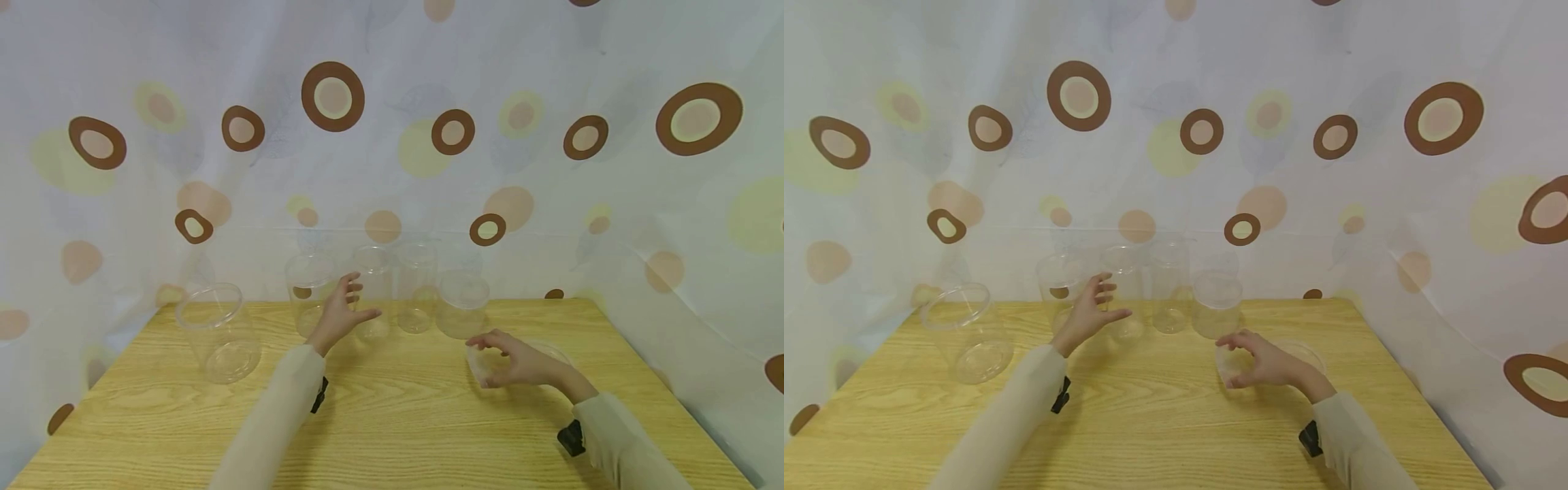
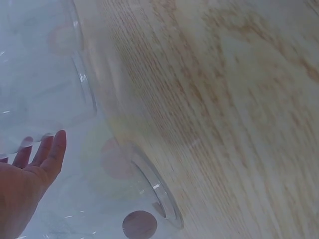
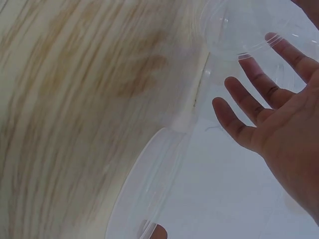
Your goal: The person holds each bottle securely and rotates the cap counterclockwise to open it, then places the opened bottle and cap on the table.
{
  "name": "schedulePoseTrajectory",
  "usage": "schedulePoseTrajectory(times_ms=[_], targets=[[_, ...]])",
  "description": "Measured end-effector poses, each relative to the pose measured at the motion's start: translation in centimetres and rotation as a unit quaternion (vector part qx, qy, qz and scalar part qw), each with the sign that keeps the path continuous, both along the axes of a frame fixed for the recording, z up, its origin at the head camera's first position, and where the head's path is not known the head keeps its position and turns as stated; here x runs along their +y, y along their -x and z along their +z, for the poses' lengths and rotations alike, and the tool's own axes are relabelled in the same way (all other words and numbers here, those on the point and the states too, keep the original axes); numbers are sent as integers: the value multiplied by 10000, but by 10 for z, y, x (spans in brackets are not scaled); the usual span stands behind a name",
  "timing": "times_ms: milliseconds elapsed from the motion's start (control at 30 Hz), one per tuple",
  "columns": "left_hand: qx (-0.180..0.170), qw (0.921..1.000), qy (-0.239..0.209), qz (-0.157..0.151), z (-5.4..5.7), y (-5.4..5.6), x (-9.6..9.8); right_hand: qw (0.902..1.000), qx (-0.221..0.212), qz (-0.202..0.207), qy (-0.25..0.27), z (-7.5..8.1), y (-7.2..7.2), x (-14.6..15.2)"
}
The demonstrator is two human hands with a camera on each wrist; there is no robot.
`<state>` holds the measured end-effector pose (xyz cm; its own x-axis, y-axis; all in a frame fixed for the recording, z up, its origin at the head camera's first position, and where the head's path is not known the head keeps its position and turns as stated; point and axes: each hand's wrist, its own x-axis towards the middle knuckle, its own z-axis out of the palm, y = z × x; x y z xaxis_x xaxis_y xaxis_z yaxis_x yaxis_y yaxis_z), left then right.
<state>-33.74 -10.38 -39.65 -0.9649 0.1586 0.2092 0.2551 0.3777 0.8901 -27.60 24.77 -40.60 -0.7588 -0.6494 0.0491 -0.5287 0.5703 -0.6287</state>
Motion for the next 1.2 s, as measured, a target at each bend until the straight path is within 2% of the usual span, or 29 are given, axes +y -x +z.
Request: schedulePoseTrajectory(times_ms=[233, 500, 767, 1200], targets=[[88, 9999, -26, 64, -3, 3, 2, 9995, 211, 35, -240, -3, -1, -2], [-80, 9999, -45, 143, -4, 1, 2, 9993, 94, 15, -360, -4, -3, -4], [-202, 9996, -138, 112, -7, 4, 0, 9973, 281, 140, -668, -4, -4, -5], [-231, 9995, -44, 221, -7, 4, 2, 9939, 349, 34, -1042, -4, -5, -8]])
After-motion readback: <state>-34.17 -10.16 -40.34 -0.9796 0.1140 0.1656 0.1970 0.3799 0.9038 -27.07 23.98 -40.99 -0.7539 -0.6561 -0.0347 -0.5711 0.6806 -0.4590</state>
